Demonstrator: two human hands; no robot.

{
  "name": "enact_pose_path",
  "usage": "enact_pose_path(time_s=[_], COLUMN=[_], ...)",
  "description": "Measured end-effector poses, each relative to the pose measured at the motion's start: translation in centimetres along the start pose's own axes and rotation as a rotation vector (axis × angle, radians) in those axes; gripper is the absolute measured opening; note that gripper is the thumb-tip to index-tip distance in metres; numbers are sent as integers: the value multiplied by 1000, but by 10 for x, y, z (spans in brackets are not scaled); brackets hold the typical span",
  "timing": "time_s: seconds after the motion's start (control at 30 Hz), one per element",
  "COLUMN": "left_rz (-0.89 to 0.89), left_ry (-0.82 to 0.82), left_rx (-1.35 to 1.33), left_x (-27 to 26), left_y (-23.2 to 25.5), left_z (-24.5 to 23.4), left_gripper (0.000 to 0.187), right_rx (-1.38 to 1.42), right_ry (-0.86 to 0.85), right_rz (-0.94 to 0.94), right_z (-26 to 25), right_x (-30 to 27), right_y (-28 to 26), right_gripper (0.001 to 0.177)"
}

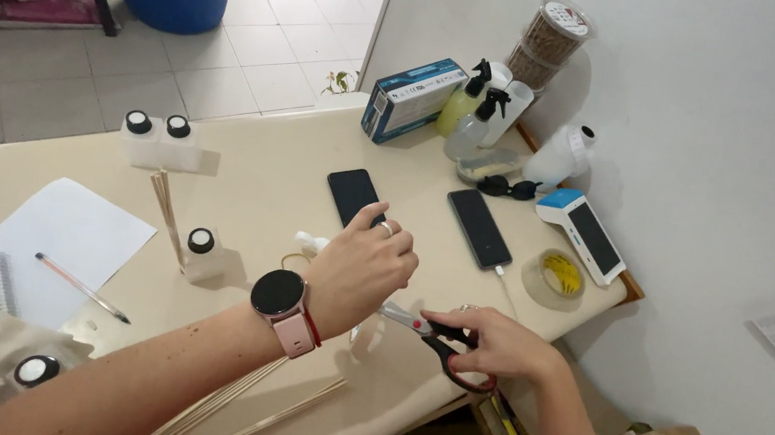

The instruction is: Assembling small product units by placing wooden sticks into bottles and securing them with tape.

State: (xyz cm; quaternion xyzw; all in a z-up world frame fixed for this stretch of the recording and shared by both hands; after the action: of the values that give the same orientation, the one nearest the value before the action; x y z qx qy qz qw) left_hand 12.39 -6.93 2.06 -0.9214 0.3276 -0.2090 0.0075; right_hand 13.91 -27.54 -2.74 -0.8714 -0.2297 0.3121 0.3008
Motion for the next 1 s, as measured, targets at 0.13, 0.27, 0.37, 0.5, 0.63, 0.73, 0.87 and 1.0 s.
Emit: enact_pose_path(time_s=[0.13, 0.27, 0.37, 0.5, 0.63, 0.73, 0.87, 1.0], left_rz=[-9, -46, -107, -222, -317, -384, -432, -404], left_ry=[19, 137, 240, 294, 289, 319, 389, 600], left_rx=[14, 13, 43, -16, -144, -247, -240, -119], left_x=[0, -6, -17, -42, -73, -99, -131, -163], left_y=[-1, -9, -21, -36, -44, -45, -38, -13], left_z=[-6, -10, -28, -49, -67, -83, -95, -114], left_gripper=[26, 21, 23, 17, 12, 17, 19, 7], right_rx=[21, -14, 38, 516, 7, -279, -413, 229], right_ry=[34, 75, 148, 388, 595, 517, 616, 916], right_rz=[56, -14, -62, 57, 312, 493, 457, 47], right_z=[1, 1, 4, 10, 13, 22, 48, 99], right_x=[4, -3, -5, 1, 27, 35, 13, -14], right_y=[18, -2, 7, 61, 156, 164, 78, -27], right_gripper=[68, 68, 66, 77, 72, 69, 55, 28])
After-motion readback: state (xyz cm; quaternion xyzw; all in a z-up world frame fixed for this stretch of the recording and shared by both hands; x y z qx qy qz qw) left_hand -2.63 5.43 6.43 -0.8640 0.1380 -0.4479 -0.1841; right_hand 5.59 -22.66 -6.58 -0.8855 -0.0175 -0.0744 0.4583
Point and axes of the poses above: each hand's wrist, its own x-axis towards the middle knuckle, its own z-axis out of the palm, y = z × x, the point moved 6 cm from there along x, towards the middle knuckle, and after that the axes turned 7 degrees about x, right-handed, at the moved point
